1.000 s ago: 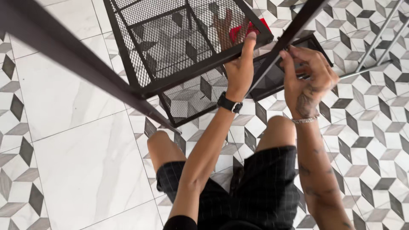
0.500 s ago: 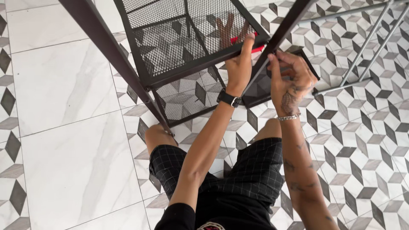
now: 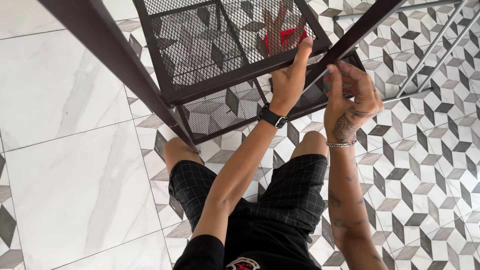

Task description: The person assembles a black metal mesh rack by attaching mesh panels to the frame using screws. They align the panels, insert screws by hand, and tighten them to secure the components.

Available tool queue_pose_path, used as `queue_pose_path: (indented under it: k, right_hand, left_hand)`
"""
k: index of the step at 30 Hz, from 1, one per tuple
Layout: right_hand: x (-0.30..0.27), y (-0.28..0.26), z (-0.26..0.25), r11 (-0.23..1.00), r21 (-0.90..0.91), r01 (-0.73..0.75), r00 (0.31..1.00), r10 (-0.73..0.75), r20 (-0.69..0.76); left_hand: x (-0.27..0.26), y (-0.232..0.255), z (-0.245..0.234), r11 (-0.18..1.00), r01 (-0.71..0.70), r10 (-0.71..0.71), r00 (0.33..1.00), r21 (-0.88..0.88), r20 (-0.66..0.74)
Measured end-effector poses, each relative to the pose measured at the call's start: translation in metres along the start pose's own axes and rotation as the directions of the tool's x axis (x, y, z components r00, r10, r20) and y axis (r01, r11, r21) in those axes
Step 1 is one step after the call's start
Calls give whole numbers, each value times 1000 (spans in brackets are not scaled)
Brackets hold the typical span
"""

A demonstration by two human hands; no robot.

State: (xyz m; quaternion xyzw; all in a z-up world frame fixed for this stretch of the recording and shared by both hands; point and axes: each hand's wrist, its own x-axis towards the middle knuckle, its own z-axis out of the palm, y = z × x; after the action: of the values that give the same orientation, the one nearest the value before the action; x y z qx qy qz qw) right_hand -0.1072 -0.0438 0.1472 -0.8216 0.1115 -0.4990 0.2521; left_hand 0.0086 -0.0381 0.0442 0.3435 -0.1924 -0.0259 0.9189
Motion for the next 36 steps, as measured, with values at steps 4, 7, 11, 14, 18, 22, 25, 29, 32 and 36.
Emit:
queue_pose_path:
  k: [4,7,11,14,18,22,25,29,32,36]
  right_hand:
    - [-1,-3,3,998,-56,36,999,-36,3]
    - [0,-7,1,997,-60,-41,999,42,31]
    - [3,-10,-5,987,-127,94,993,-84,82]
    - [3,-10,-9,980,-163,116,989,-99,111]
    - [6,-9,-7,966,-233,114,987,-83,138]
    - [11,-10,-8,930,-338,144,975,-74,211]
    - [11,-14,-15,963,-234,132,972,-79,222]
    - [10,-14,-15,946,-251,204,962,-146,232]
    - [13,-9,-10,916,-319,245,953,-166,253]
    - [15,-4,-13,905,-346,247,945,-146,292]
  left_hand:
    - [1,-4,-2,988,116,-112,993,98,-39]
    - [0,-12,-2,1000,28,-28,1000,-4,-6]
    - [0,-16,-3,988,-102,94,993,120,65]
    - [-2,-16,-2,999,-35,35,999,-10,28]
    - [-1,-14,-1,998,25,-25,1000,53,11]
    - [0,-16,-4,993,-64,59,997,103,53]
    - [0,-18,-5,996,-81,79,995,33,68]
    - [0,-19,-4,998,-55,54,998,21,27]
    - [1,-16,-6,990,-99,93,993,97,70]
    - [3,-14,-6,998,-48,46,998,45,53]
